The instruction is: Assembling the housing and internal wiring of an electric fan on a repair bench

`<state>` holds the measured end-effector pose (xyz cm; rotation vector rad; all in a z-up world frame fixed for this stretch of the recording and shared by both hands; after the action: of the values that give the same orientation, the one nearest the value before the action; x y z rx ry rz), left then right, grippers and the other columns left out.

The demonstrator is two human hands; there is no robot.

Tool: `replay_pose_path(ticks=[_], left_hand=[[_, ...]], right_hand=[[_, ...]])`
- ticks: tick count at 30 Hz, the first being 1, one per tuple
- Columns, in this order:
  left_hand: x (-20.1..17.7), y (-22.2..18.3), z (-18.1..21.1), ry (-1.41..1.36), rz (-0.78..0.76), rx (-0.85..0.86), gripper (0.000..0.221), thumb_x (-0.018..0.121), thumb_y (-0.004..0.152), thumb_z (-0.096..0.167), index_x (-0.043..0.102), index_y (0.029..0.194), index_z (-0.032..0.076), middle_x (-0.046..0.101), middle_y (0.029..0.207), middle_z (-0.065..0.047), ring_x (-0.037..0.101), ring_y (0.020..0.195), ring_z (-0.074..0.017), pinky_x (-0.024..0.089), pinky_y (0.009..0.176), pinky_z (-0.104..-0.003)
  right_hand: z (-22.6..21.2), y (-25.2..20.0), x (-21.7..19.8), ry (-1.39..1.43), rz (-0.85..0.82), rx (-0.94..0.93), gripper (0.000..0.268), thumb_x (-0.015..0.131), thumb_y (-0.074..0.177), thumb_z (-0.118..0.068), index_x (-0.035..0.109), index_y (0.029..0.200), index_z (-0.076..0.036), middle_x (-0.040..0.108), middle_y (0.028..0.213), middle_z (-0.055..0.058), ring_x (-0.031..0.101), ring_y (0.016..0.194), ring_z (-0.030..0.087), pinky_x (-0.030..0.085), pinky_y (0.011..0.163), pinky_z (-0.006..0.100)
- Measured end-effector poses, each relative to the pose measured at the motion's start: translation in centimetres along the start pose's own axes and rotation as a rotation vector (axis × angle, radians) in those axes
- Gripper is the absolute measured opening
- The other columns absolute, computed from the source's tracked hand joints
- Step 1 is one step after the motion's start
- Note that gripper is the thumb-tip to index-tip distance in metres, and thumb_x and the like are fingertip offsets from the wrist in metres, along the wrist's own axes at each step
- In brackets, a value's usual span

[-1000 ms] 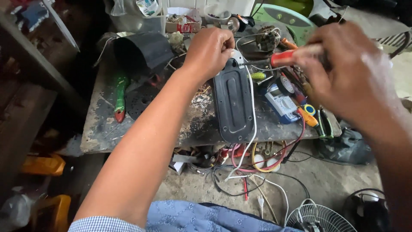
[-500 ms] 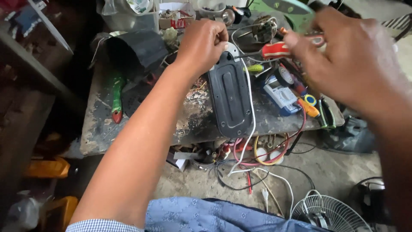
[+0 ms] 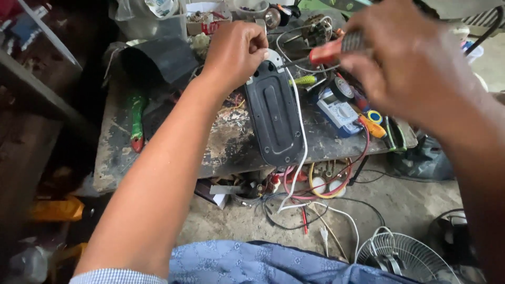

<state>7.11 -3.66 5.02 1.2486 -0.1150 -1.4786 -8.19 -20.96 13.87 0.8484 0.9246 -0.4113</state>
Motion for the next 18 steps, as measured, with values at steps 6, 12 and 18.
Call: replay_pose_path(ticks=[6, 12, 18], left_hand=[[-0.5, 0.0, 0.7, -0.044, -0.006, -0.014, 0.020, 0.080, 0.090, 0.005, 0.070, 0.075, 0.014, 0.066, 0.065, 0.000, 0.062, 0.059, -0.0129, 0.054, 0.056, -0.032], [-0.4, -0.2, 0.4, -0.025, 0.009, -0.020, 0.024, 0.076, 0.094, 0.005, 0.067, 0.075, 0.015, 0.062, 0.064, 0.001, 0.058, 0.059, -0.0135, 0.051, 0.056, -0.034], [-0.8, -0.9, -0.3, -0.006, -0.010, -0.096, 0.014, 0.079, 0.093, 0.011, 0.072, 0.081, 0.015, 0.068, 0.068, 0.001, 0.062, 0.060, -0.0146, 0.055, 0.056, -0.035]], right_hand=[[0.4, 0.9, -0.1, 0.254, -0.332, 0.463, 0.040, 0.058, 0.108, -0.039, 0.049, 0.133, -0.009, 0.072, 0.068, 0.010, 0.059, 0.047, 0.028, 0.041, 0.048, 0.047], [3.2, 0.2, 0.7, 0.077, -0.066, 0.431, 0.052, 0.063, 0.124, -0.049, 0.069, 0.121, 0.002, 0.050, 0.052, 0.012, 0.052, 0.048, 0.033, 0.036, 0.047, 0.050], [0.1, 1.0, -0.4, 0.212, -0.126, 0.182, 0.035, 0.061, 0.106, -0.022, 0.054, 0.132, 0.000, 0.058, 0.117, 0.019, 0.058, 0.095, 0.038, 0.042, 0.076, 0.053]])
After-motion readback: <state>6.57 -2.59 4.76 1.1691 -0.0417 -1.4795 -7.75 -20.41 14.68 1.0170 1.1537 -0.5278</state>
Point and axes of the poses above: each hand's wrist, its own y-axis towards the middle knuckle, its own x-axis out of the palm, z = x × y, the point moved 9 cm from there along y, towards the middle knuckle
